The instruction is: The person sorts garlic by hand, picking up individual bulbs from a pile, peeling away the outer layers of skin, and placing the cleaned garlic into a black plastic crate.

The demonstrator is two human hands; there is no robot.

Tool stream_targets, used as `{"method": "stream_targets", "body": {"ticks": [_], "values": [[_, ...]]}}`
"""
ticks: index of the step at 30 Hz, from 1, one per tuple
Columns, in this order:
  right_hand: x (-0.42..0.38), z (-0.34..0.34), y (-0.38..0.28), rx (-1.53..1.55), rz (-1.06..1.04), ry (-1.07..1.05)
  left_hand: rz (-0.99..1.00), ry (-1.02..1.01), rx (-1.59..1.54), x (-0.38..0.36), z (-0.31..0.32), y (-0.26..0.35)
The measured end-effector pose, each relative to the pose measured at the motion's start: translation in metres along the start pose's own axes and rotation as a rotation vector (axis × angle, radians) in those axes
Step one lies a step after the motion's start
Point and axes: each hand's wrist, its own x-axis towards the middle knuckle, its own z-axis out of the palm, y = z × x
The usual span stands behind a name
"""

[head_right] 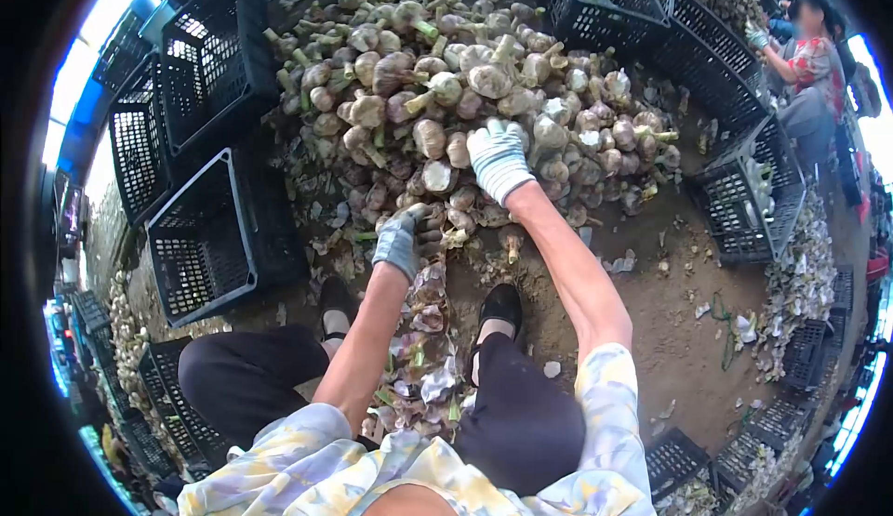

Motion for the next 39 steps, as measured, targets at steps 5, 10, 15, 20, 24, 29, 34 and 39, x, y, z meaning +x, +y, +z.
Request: {"method": "stream_targets", "body": {"ticks": [5,10,15,20,24,29,34,39], "values": [[-0.026,-0.034,-0.002,0.297,0.007,-0.014,0.275,0.25,0.488,0.032,0.013,0.019],[-0.096,-0.045,-0.033,1.244,0.213,0.118,0.097,-0.381,0.047,0.012,-0.006,-0.019],[-0.139,-0.021,-0.059,2.201,0.952,-0.073,0.514,-0.085,0.319,-0.019,-0.001,-0.06],[-0.14,-0.021,-0.079,2.304,0.936,0.022,0.732,0.161,0.724,-0.032,0.018,-0.078],[-0.144,-0.029,-0.075,2.224,0.962,-0.048,0.505,0.16,0.286,-0.017,0.0,-0.081],[-0.149,-0.026,-0.072,2.276,0.948,-0.045,0.518,0.098,0.369,-0.017,0.003,-0.074],[-0.154,-0.011,-0.069,2.072,0.8,-0.061,0.786,0.254,0.732,-0.016,0.004,-0.082],[-0.147,0.006,-0.085,1.258,0.539,0.195,-0.288,0.068,-0.112,0.001,-0.022,-0.05]]}}
